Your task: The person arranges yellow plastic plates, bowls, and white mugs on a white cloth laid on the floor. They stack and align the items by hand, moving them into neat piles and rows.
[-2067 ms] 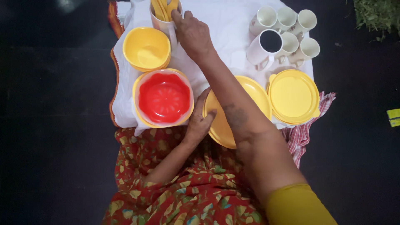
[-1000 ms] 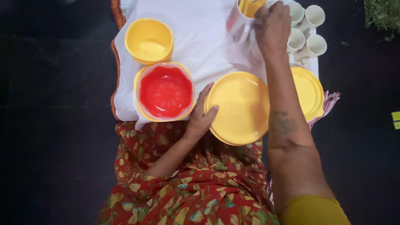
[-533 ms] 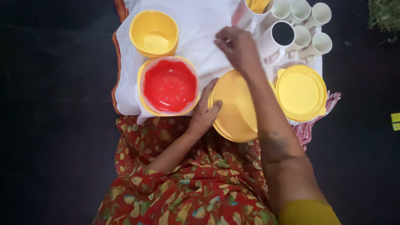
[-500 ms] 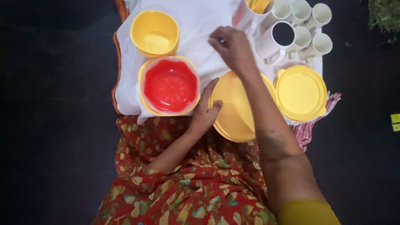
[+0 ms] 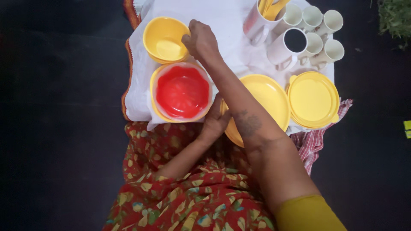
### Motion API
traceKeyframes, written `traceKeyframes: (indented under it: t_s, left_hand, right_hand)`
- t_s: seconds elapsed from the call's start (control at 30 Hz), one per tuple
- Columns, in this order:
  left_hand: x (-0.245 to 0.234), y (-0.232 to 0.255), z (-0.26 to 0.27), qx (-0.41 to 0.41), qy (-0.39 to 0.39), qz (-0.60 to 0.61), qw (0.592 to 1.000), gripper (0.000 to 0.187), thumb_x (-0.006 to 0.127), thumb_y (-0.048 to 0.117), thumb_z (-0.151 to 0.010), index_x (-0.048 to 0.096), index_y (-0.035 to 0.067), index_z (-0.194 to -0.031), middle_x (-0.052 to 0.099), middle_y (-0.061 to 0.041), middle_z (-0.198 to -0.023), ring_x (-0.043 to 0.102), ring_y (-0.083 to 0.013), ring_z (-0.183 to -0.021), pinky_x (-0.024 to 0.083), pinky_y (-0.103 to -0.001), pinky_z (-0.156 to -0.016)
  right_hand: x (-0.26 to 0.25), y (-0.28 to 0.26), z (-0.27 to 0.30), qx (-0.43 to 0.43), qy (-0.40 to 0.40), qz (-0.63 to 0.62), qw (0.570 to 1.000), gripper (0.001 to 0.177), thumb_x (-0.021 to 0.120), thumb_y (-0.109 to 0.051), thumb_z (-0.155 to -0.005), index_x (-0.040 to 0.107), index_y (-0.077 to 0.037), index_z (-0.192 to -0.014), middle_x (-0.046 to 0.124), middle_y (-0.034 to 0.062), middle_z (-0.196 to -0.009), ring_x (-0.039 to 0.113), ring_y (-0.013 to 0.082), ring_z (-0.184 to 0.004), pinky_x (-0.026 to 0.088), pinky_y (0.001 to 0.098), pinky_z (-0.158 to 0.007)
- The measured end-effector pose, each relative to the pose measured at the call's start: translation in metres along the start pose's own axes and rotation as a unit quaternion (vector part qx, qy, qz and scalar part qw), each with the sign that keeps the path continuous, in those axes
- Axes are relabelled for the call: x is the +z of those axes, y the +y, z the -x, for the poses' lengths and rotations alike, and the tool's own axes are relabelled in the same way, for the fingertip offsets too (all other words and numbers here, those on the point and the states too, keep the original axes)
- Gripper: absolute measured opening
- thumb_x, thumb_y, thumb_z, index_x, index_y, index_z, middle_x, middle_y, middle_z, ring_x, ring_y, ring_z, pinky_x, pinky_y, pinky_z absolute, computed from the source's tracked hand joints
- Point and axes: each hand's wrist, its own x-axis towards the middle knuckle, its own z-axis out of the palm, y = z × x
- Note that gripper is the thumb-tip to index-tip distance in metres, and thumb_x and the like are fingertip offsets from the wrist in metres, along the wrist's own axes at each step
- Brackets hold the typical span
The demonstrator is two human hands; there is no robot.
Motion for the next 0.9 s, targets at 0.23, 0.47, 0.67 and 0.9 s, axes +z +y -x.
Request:
traceKeyframes:
  t_s: [0.23,0.47,0.67,0.9]
  left_hand:
    - [0.0,-0.004,0.001,0.04,0.001,0.036,0.999,0.065,0.062,0.004,-0.097,0.033,0.004,-0.156,0.046,-0.016,-0.153,0.04,-0.0266,-0.146,0.035,-0.037,-0.119]
    - [-0.002,-0.004,0.003,0.004,0.0,0.014,1.0,0.065,0.064,0.006,-0.097,0.035,0.004,-0.156,0.049,-0.016,-0.151,0.045,-0.0268,-0.143,0.039,-0.037,-0.117]
    - [-0.003,0.0,0.002,0.031,0.009,-0.031,0.999,0.068,0.065,0.004,-0.095,0.035,0.004,-0.156,0.049,-0.018,-0.151,0.046,-0.0288,-0.143,0.038,-0.038,-0.119]
    - [-0.004,0.018,-0.001,0.006,-0.001,0.001,1.0,0.069,0.062,-0.001,-0.092,0.037,0.006,-0.157,0.051,-0.017,-0.149,0.048,-0.0282,-0.142,0.039,-0.038,-0.119]
  right_hand:
    - [-0.007,-0.015,0.009,-0.022,0.043,-0.078,0.996,0.019,0.06,-0.012,-0.088,0.057,0.005,-0.096,0.069,0.0182,-0.073,0.069,0.0245,-0.049,0.056,0.0362,-0.04]
    - [-0.007,-0.013,-0.003,-0.001,0.045,-0.096,0.994,0.012,0.06,-0.008,-0.086,0.06,0.004,-0.084,0.067,0.0162,-0.07,0.067,0.0235,-0.045,0.056,0.0359,-0.039]
    - [-0.014,0.008,-0.026,0.045,0.03,-0.24,0.969,0.011,0.06,-0.007,-0.085,0.061,0.005,-0.087,0.07,0.0146,-0.068,0.071,0.0198,-0.045,0.058,0.0337,-0.038]
    - [-0.026,0.037,-0.073,0.02,0.106,-0.348,0.931,0.015,0.059,-0.004,-0.087,0.066,0.006,-0.096,0.073,0.013,-0.069,0.072,0.0167,-0.046,0.06,0.0317,-0.042]
